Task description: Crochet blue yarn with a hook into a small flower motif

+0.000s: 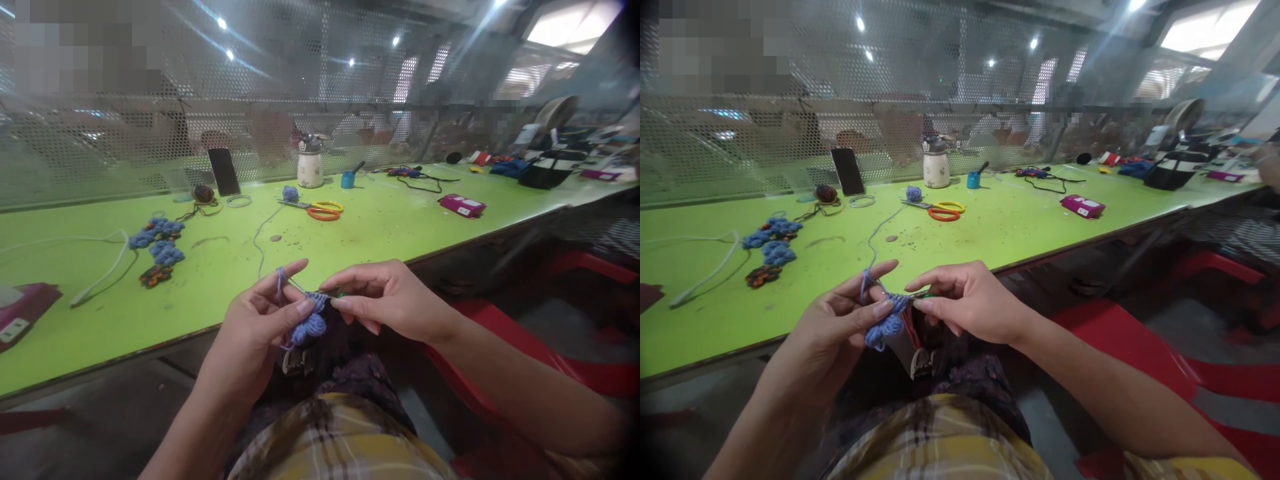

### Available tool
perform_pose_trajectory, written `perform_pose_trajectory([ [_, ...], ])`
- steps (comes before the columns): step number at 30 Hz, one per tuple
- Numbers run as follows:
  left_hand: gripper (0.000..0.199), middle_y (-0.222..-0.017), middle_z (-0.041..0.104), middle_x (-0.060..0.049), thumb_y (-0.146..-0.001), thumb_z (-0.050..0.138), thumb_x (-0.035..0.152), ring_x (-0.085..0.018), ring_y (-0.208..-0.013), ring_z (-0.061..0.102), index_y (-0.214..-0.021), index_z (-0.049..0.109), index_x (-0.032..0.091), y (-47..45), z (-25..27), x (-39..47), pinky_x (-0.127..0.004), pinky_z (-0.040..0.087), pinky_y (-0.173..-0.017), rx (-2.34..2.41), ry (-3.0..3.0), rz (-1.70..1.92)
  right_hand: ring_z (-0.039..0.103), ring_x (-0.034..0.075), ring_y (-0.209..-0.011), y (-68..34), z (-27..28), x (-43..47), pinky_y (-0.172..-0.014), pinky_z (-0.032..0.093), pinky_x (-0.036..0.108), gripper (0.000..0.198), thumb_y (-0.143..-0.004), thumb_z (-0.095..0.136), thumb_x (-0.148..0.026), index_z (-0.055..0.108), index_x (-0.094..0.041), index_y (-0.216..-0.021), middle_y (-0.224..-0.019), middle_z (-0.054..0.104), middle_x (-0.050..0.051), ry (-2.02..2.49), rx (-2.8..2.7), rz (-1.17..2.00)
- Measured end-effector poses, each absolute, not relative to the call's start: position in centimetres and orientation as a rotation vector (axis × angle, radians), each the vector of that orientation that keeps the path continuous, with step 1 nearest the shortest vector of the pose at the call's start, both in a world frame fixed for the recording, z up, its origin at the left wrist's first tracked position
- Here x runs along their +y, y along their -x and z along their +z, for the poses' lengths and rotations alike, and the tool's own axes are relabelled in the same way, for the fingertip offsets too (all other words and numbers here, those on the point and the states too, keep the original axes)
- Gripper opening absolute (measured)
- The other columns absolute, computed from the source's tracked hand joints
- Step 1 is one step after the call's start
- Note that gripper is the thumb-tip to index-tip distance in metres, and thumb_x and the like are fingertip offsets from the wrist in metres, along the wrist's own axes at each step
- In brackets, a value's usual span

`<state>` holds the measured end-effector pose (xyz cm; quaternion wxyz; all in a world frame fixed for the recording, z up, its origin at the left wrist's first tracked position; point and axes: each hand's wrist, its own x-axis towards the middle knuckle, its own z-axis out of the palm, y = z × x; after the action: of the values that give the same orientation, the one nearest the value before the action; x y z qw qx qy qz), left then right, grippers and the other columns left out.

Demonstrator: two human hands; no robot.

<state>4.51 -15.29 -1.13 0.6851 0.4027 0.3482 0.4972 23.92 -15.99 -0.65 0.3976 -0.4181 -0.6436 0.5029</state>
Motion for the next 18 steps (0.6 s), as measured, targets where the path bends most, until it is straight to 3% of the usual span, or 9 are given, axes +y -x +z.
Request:
perform_pose_trajectory([
  [6, 0.054, -0.064, 0.063, 0.004, -0.061, 0.086, 0.012, -0.005, -0.054, 0.056, -0.113, 0.071, 0.015, -4.6, -0.5, -15.8, -0.014, 0.044, -0.053, 0.761, -0.87, 1.098, 0.047, 0.005, -0.04, -24.5, -0.2, -16.2, -0.036, 0.037, 0.018, 0.015, -0.082, 0.071, -0.022, 0.076, -0.012, -0.092, -0.062, 0.065, 0.001, 1.011, -1.703, 1.144],
  [18, 0.056, -0.065, 0.063, 0.002, -0.06, 0.087, 0.014, -0.008, -0.055, 0.056, -0.114, 0.072, 0.016, -4.7, 0.4, -16.8, -0.017, 0.043, -0.05, 0.799, -0.909, 1.064, 0.06, 0.011, -0.055, -25.7, 1.4, -16.7, -0.051, 0.044, 0.023, 0.016, -0.086, 0.066, -0.015, 0.077, -0.021, -0.096, -0.071, 0.071, 0.002, 0.838, -2.105, 0.558],
])
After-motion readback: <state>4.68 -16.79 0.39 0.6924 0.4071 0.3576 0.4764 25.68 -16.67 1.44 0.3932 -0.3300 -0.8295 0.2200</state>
